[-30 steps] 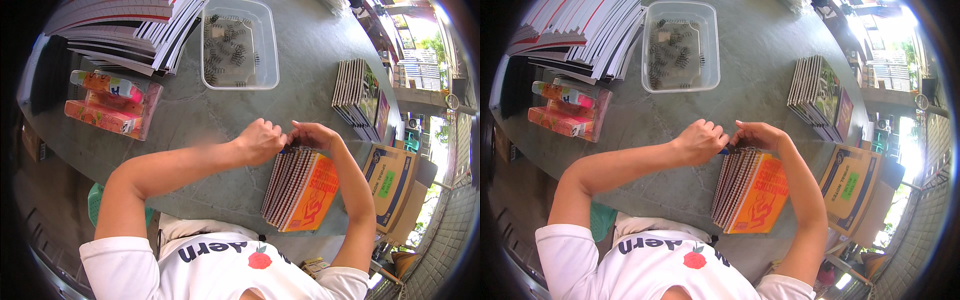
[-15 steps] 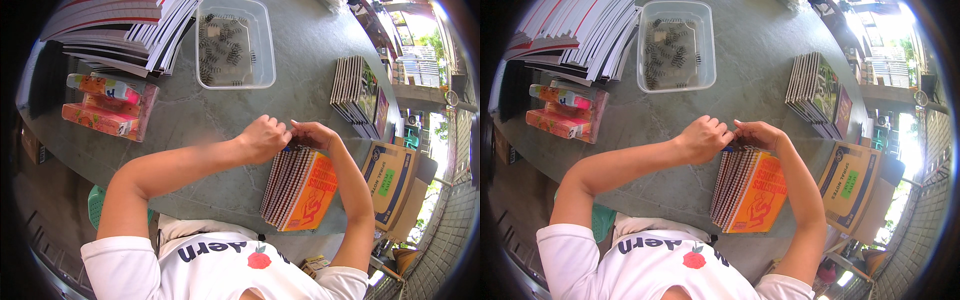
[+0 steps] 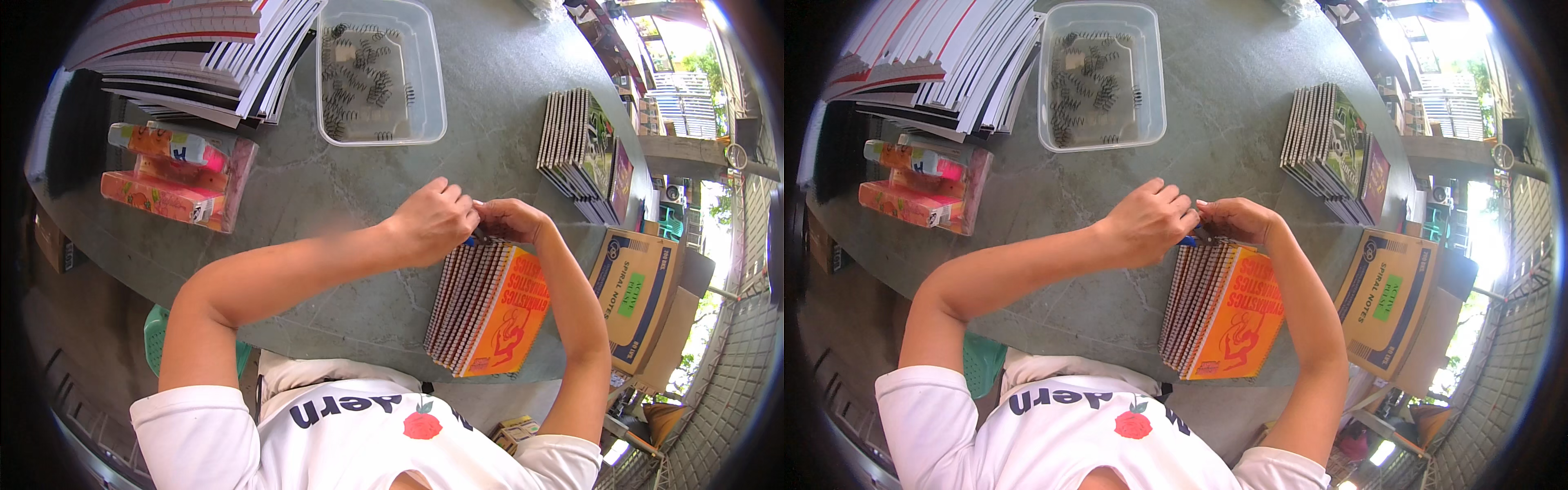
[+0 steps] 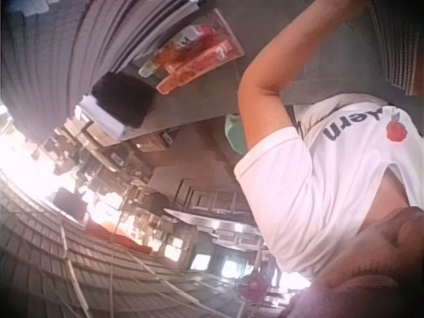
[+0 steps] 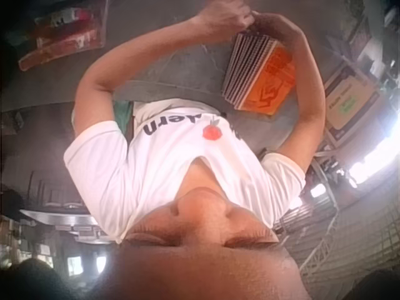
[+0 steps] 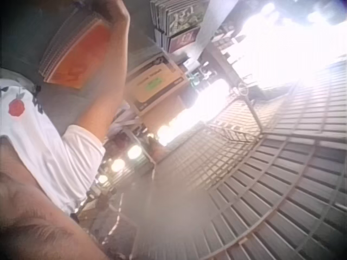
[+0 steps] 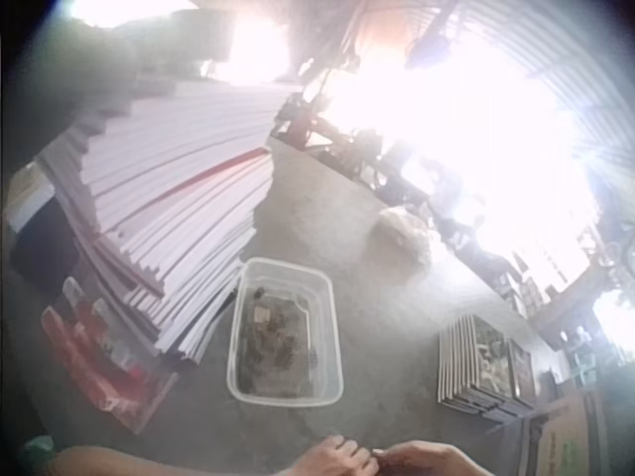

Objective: The person trims excess wire from spiral-bound notebooks using pliers and places the finished notebooks into a cardboard box.

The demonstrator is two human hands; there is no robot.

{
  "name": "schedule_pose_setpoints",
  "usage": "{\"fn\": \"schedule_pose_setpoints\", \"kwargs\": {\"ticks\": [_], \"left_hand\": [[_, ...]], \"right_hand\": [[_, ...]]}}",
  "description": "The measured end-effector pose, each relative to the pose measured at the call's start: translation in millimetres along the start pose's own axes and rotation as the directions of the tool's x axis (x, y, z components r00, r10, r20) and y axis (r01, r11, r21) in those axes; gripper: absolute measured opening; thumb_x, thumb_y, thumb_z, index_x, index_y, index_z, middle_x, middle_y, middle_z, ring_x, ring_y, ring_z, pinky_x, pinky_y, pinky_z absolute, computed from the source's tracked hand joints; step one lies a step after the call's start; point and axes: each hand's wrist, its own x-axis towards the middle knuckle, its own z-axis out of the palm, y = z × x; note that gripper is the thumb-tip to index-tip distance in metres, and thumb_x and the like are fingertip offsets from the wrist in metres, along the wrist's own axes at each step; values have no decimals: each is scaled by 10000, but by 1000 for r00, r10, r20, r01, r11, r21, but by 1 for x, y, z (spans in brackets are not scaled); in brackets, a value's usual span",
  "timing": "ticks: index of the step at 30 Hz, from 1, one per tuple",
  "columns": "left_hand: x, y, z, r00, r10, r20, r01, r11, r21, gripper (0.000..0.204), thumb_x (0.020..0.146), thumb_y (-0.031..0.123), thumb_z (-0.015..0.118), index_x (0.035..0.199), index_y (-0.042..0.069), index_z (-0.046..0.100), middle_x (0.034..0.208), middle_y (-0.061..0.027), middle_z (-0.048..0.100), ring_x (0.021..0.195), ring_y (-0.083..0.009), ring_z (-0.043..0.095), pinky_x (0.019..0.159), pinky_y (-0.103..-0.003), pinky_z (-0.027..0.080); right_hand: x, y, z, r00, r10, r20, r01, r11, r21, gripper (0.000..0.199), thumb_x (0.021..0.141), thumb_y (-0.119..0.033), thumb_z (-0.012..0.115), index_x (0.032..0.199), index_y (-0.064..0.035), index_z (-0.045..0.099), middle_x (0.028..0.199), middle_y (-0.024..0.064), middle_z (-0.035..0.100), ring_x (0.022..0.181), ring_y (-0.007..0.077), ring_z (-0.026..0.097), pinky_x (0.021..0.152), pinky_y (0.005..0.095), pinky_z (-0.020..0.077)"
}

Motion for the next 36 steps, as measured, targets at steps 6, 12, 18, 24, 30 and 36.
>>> {"fn": "schedule_pose_setpoints", "kwargs": {"ticks": [6, 12, 18, 24, 30, 36], "left_hand": [[-1, 6, 1, 990, -81, 114, 93, 989, -110, 208, 714, 121, 594, 903, 34, 592, 789, -87, 568, 829, -236, 558, 781, -362, 410], [-1, 2, -13, 998, -27, -64, 25, 999, -31, 353, 702, 140, 619, 1031, 15, 582, 906, -118, 575, 922, -269, 543, 862, -416, 382], [2, 4, -10, 989, 27, -142, -17, 997, 76, 298, 702, 145, 617, 967, 12, 584, 890, -108, 585, 880, -257, 556, 827, -388, 402], [4, 7, 1, 998, -60, 20, 61, 998, -22, 194, 678, 149, 617, 833, 39, 574, 788, -91, 577, 731, -219, 563, 694, -302, 422], [-5, 2, -13, 994, -42, -97, 41, 999, -8, 301, 668, 141, 631, 946, 29, 598, 832, -112, 575, 811, -245, 554, 778, -360, 401], [1, 9, -10, 992, -6, -126, 4, 1000, -14, 359, 688, 148, 637, 1021, 20, 595, 846, -119, 582, 840, -262, 558, 790, -364, 399]], "right_hand": [[2, 6, -10, 1000, -19, 16, 19, 1000, -13, 264, 895, -248, 523, 938, 4, 590, 881, 42, 586, 828, 135, 533, 798, 274, 416], [-8, -1, 5, 998, -67, 3, 67, 997, -36, 243, 890, -182, 483, 933, 28, 597, 940, 81, 606, 847, 167, 559, 809, 307, 434], [-2, 8, -12, 997, -63, -50, 63, 998, 0, 221, 871, -137, 465, 942, 30, 593, 924, 89, 610, 827, 174, 564, 807, 316, 437], [-3, 1, 3, 998, -36, -49, 37, 999, 20, 208, 873, -159, 477, 908, 3, 603, 901, 71, 609, 805, 154, 556, 775, 294, 434], [5, 8, -12, 997, -62, 34, 62, 998, 21, 207, 857, -171, 509, 911, 3, 608, 895, 68, 613, 793, 151, 558, 769, 299, 437], [-4, 0, -4, 989, -99, 114, 108, 991, -77, 204, 817, -139, 543, 932, 13, 615, 901, 81, 629, 794, 149, 573, 755, 277, 450]]}}
